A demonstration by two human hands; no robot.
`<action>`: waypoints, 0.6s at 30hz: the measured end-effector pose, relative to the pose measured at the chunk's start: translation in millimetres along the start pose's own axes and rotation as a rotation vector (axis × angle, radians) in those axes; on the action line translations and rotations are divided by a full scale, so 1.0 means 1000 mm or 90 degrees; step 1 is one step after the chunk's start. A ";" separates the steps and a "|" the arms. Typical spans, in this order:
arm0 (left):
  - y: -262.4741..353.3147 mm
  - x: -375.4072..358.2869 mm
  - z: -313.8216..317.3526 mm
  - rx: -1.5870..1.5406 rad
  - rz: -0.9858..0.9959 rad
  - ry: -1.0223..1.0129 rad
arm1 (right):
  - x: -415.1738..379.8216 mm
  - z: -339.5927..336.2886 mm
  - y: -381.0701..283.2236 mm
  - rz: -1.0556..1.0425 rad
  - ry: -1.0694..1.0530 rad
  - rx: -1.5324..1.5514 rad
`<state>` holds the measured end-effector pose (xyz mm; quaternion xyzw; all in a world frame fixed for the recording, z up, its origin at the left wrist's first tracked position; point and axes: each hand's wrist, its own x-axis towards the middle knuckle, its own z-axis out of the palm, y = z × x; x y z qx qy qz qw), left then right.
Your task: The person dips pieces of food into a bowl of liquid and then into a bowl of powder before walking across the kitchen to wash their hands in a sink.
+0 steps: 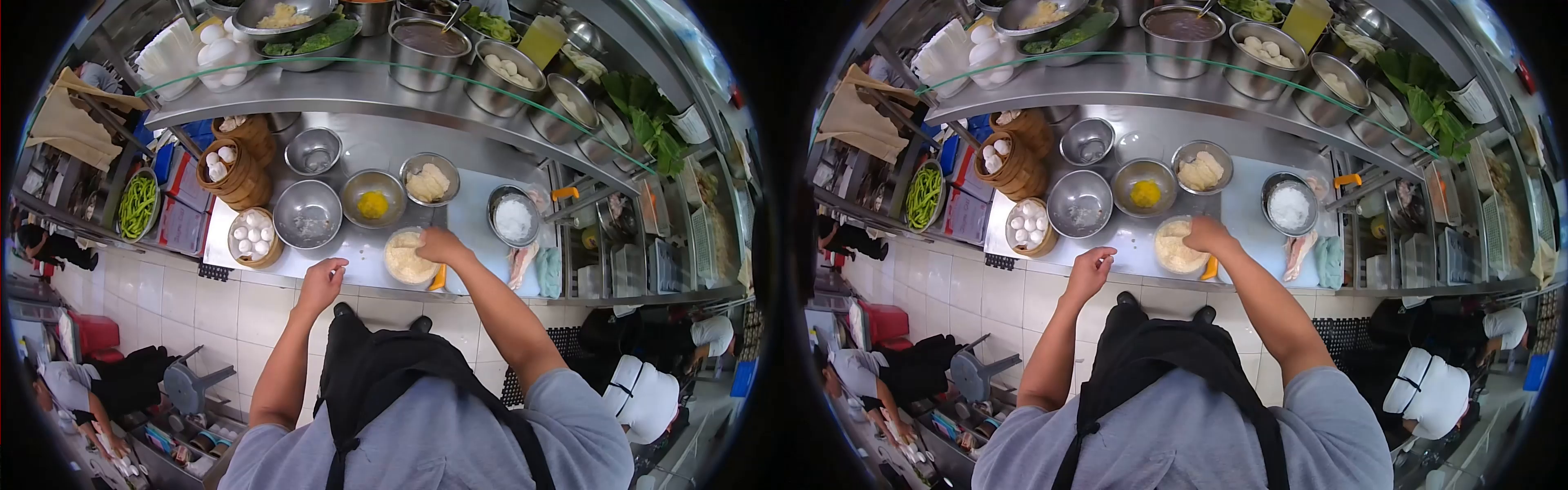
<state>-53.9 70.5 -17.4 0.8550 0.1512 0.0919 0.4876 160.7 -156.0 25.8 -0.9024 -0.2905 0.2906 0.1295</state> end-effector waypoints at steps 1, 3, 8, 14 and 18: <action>0.000 0.001 0.000 -0.006 -0.010 -0.005 | 0.005 0.000 0.004 0.000 0.001 0.001; -0.001 0.001 -0.001 -0.012 -0.022 -0.008 | 0.020 0.009 0.015 -0.013 -0.003 -0.001; -0.003 0.005 0.001 0.033 -0.001 -0.017 | 0.028 0.070 0.028 -0.049 -0.014 0.022; 0.004 0.012 0.003 0.012 -0.010 -0.029 | 0.045 0.071 0.030 -0.108 -0.071 -0.032; 0.003 0.011 0.004 0.028 0.009 -0.019 | 0.052 0.084 0.008 -0.124 0.002 0.027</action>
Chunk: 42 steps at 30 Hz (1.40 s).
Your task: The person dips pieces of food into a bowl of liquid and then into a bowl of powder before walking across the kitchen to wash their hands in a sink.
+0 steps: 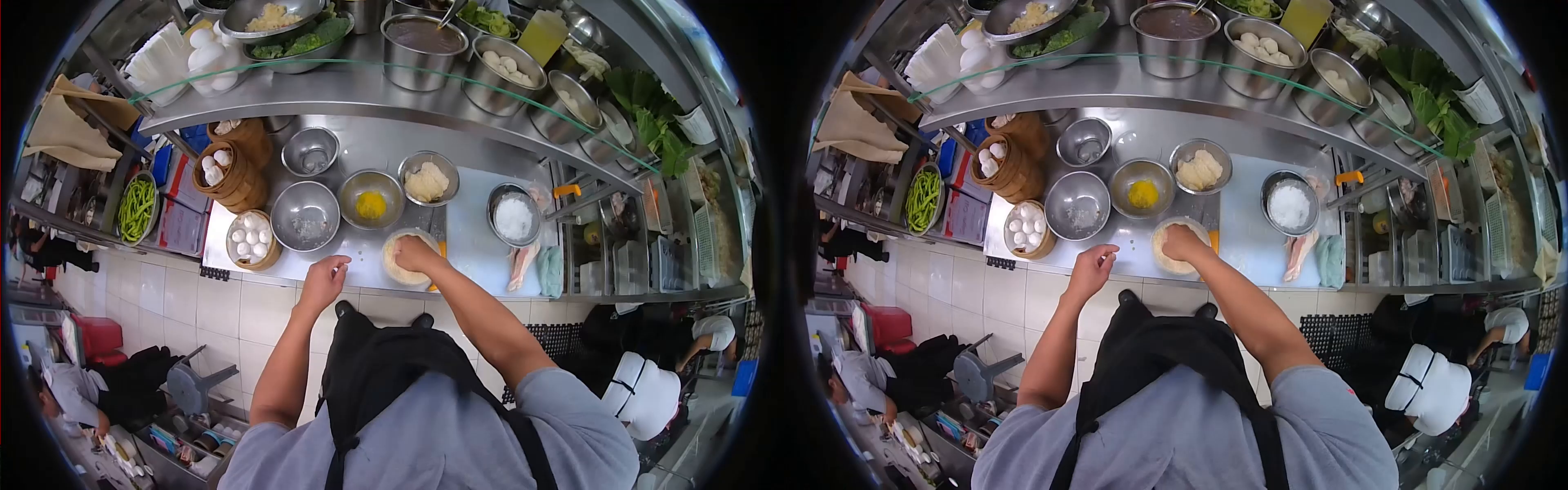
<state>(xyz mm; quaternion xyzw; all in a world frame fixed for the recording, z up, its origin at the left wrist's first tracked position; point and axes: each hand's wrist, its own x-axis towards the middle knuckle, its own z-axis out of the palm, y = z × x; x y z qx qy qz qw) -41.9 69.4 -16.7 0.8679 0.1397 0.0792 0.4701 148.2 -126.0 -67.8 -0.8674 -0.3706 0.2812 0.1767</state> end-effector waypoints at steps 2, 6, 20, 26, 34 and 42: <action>0.004 0.002 0.001 -0.001 -0.005 -0.019 | 0.005 0.007 0.005 0.026 0.044 0.059; 0.011 0.008 0.003 0.003 -0.001 -0.041 | -0.016 -0.023 -0.014 0.020 -0.017 0.005; -0.001 -0.006 -0.007 0.001 -0.041 -0.017 | -0.039 -0.077 -0.022 0.099 -0.031 -0.081; -0.011 -0.007 -0.007 -0.027 -0.049 -0.001 | -0.025 -0.049 -0.004 0.078 -0.046 -0.045; -0.002 -0.005 0.000 0.001 -0.017 -0.013 | -0.010 -0.010 0.012 0.063 -0.050 -0.094; 0.000 -0.013 0.001 -0.003 -0.035 -0.029 | 0.010 -0.018 -0.010 0.106 -0.049 -0.011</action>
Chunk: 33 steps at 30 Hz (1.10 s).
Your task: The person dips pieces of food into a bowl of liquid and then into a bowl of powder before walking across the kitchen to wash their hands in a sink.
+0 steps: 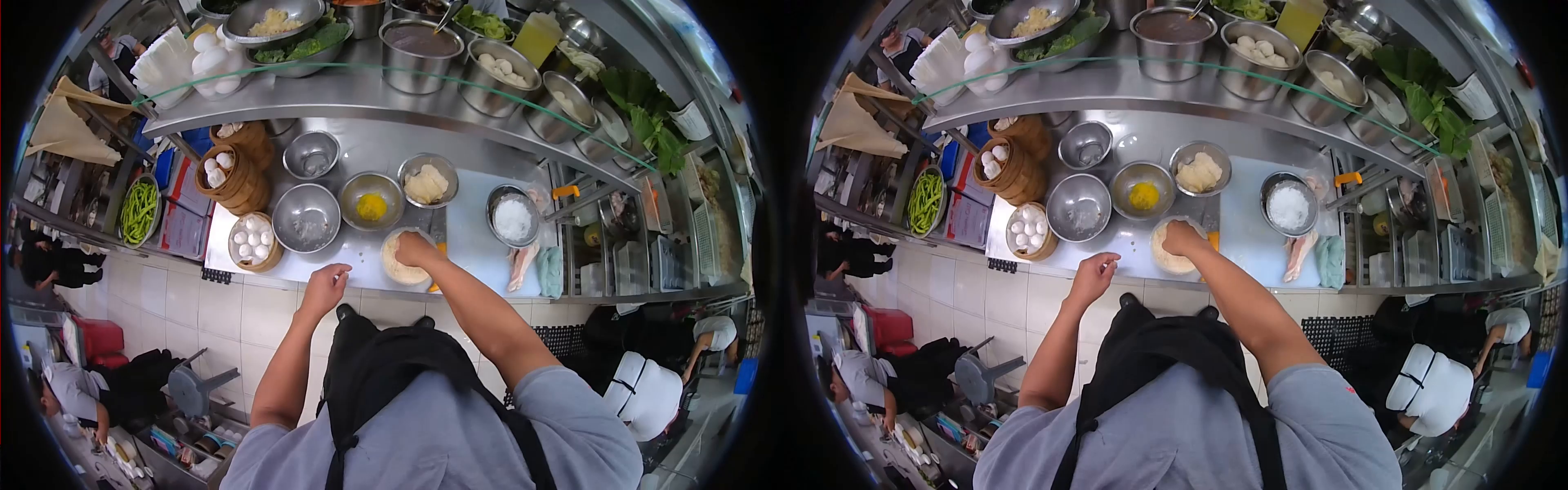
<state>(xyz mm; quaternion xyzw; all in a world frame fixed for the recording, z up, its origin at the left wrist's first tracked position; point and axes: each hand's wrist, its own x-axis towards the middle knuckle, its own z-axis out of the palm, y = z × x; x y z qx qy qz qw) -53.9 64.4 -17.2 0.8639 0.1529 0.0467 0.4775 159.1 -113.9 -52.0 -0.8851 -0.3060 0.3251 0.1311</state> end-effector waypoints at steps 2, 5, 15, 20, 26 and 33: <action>0.001 0.003 0.000 0.005 0.006 -0.001 | -0.002 -0.010 0.008 -0.005 -0.005 0.009; 0.004 -0.001 -0.005 0.002 0.001 0.019 | -0.016 -0.011 0.023 -0.037 -0.018 -0.035; -0.008 -0.011 -0.005 -0.002 -0.018 0.018 | -0.059 0.001 0.008 -0.033 0.167 -0.072; -0.016 -0.010 -0.001 -0.008 -0.002 0.005 | -0.053 0.007 0.005 -0.035 0.209 -0.142; -0.011 -0.013 -0.006 -0.019 0.001 0.027 | -0.065 -0.043 -0.003 -0.031 0.134 -0.084; -0.024 -0.016 -0.013 -0.021 -0.018 0.038 | -0.046 -0.051 0.038 -0.039 -0.151 0.308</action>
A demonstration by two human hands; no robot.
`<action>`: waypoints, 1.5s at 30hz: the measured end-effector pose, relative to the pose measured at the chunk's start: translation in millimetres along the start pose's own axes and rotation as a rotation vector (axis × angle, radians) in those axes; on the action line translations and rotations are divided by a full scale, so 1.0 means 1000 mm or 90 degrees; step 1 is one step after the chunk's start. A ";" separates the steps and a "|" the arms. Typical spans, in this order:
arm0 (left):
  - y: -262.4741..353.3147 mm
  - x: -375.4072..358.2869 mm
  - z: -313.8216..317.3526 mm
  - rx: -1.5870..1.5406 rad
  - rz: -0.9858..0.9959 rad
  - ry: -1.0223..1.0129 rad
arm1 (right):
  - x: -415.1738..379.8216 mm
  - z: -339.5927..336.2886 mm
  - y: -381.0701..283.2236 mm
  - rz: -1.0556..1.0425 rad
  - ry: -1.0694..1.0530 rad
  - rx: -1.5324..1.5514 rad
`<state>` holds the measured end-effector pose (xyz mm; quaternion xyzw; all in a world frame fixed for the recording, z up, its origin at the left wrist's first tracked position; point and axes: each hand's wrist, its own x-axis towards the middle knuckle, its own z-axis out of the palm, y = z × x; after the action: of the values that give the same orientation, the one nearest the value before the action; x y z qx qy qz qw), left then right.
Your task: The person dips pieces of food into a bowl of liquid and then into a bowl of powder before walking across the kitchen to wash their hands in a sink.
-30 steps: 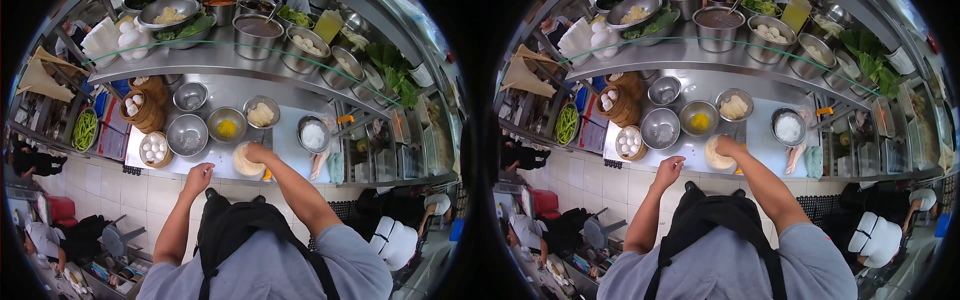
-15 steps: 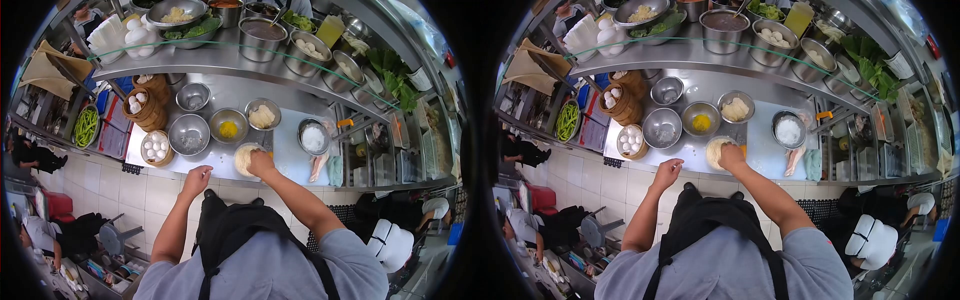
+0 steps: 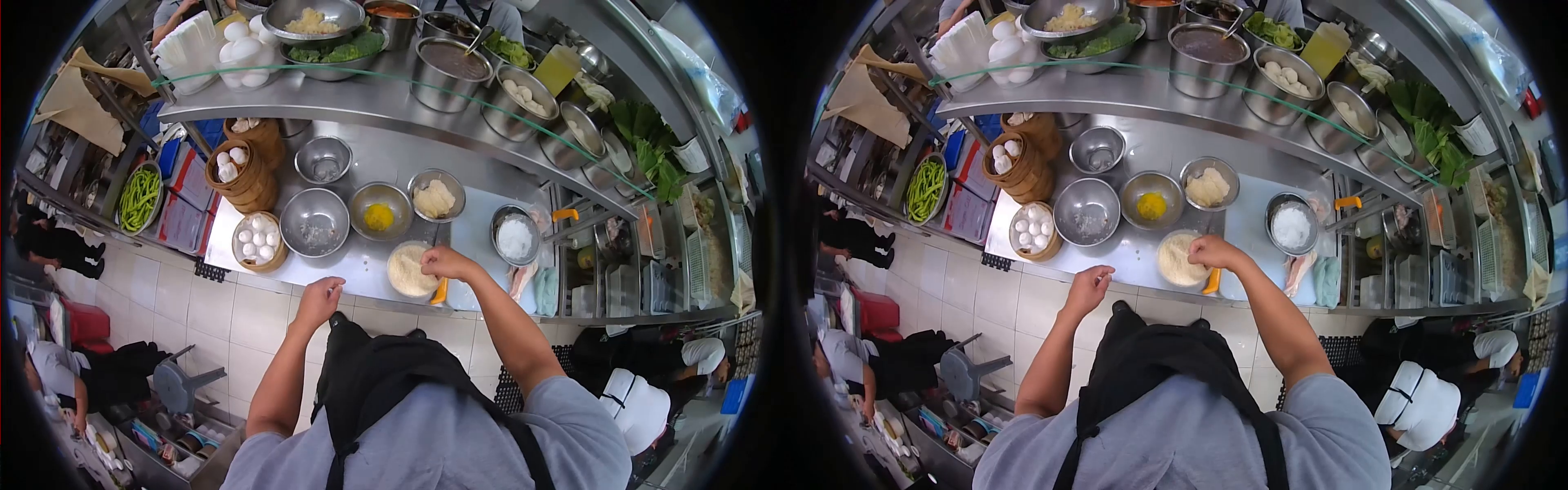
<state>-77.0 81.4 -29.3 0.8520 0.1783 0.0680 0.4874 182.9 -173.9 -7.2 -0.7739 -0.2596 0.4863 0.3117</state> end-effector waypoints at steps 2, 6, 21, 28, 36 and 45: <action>-0.006 -0.004 -0.002 -0.002 -0.007 -0.007 | -0.002 -0.007 -0.001 -0.006 0.011 0.076; -0.020 -0.012 -0.009 -0.012 -0.037 0.006 | 0.003 -0.048 -0.022 -0.020 0.095 0.194; -0.077 -0.046 -0.054 -0.008 -0.088 0.035 | 0.059 -0.088 -0.003 0.071 0.419 0.595; -0.106 -0.052 -0.085 0.027 -0.151 -0.018 | 0.053 -0.056 0.059 0.169 0.300 0.849; -0.085 -0.027 -0.075 0.035 -0.097 -0.002 | 0.093 -0.061 0.052 0.189 0.281 0.848; -0.061 -0.062 -0.038 0.038 -0.145 0.003 | 0.105 -0.080 0.053 0.052 0.213 1.008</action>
<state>-159.9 117.4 -58.0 0.8403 0.2771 0.0085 0.4659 302.5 -154.3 -81.4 -0.3952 0.2401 0.4145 0.7838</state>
